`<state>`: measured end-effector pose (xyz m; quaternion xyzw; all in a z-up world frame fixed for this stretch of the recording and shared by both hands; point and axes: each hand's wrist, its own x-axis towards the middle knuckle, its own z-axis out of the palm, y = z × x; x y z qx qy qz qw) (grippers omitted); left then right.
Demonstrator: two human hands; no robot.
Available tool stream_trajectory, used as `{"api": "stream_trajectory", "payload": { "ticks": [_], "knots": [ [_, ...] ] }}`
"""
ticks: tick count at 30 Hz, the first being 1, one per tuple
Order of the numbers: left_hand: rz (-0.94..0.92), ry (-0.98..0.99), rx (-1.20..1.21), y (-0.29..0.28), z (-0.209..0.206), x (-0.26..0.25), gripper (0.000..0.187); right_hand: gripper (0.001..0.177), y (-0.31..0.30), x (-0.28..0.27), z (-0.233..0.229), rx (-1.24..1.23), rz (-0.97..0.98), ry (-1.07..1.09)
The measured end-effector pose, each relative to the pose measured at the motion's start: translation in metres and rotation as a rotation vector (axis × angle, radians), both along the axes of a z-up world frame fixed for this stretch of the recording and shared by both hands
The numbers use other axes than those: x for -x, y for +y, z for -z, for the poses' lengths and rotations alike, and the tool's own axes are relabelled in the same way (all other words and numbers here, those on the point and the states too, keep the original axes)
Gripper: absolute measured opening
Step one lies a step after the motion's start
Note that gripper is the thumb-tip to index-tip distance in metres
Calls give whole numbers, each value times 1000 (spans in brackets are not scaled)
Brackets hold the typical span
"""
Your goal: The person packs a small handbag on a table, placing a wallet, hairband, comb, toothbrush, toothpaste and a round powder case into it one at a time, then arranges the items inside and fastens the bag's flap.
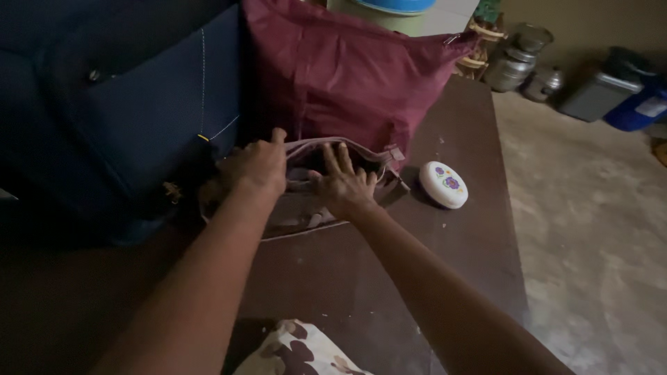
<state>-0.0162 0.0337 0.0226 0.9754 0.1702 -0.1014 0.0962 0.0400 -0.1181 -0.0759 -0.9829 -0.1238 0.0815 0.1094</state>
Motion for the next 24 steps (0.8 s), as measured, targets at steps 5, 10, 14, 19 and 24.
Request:
{"api": "stream_trajectory", "payload": {
  "ticks": [5, 10, 14, 19, 24],
  "knots": [
    [-4, 80, -68, -9, 1, 5, 87, 114, -1, -8, -12, -60, 42, -20],
    [28, 177, -87, -12, 22, -11, 82, 129, -1, -21, -16, -70, -24, -3],
    [-89, 68, -31, -7, 38, -24, 58, 133, -2, -28, -8, -123, -98, -39],
    [45, 180, -58, -7, 35, -21, 77, 116, -6, -33, 2, -42, -109, 66],
    [73, 63, -56, 2, 30, -5, 65, 113, -20, -39, 19, -68, -111, 127]
  ]
}}
